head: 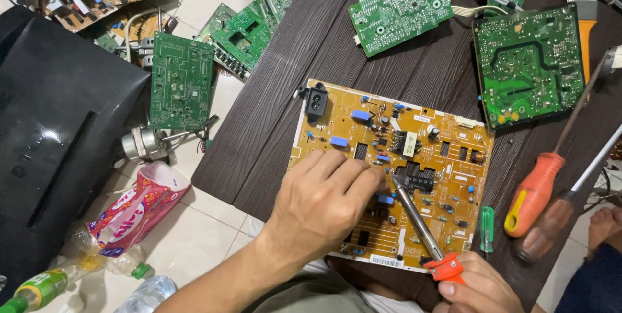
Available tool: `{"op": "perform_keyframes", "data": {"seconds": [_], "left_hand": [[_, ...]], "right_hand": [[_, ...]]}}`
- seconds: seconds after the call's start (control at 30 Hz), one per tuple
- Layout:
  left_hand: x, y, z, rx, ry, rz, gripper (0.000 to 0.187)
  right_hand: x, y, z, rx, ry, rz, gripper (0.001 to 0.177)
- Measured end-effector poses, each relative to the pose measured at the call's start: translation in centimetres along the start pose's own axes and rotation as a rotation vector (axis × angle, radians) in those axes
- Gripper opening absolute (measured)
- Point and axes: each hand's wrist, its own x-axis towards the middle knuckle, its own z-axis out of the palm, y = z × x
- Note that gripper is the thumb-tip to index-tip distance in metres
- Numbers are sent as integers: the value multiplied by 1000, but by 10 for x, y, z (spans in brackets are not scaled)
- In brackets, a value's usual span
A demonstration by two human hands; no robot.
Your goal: The person uses a soldering iron to work on a large circuit board placed on a table. They then move to the floor to solder a smaller component connected to wires.
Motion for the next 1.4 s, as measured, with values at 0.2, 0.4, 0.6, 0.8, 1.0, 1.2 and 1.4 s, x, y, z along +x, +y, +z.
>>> {"op": "perform_keyframes", "data": {"seconds": [0.2, 0.4, 0.6, 0.8, 1.0, 1.2, 1.4], "left_hand": [[2, 2, -2, 12, 4, -5, 16], [0, 5, -4, 5, -22, -34, 17], [-5, -1, -15, -265, -158, -134, 11], [-10, -7, -23, -425, -124, -186, 30], [-18, -11, -20, -420, -30, -222, 26], [-19, -13, -16, -357, 64, -190, 15], [-20, -13, -14, -242, 83, -153, 1]], "right_hand": [[-15, 12, -4, -11, -82, -51, 49], [0, -4, -1, -4, -19, 43, 47], [11, -15, -3, -1, -19, 77, 48], [2, -9, -4, -10, 47, 126, 42], [-13, 9, -9, 54, -45, 35, 57], [-39, 7, -16, 92, -152, 292, 40], [-17, -6, -13, 310, -105, 915, 40]]}}
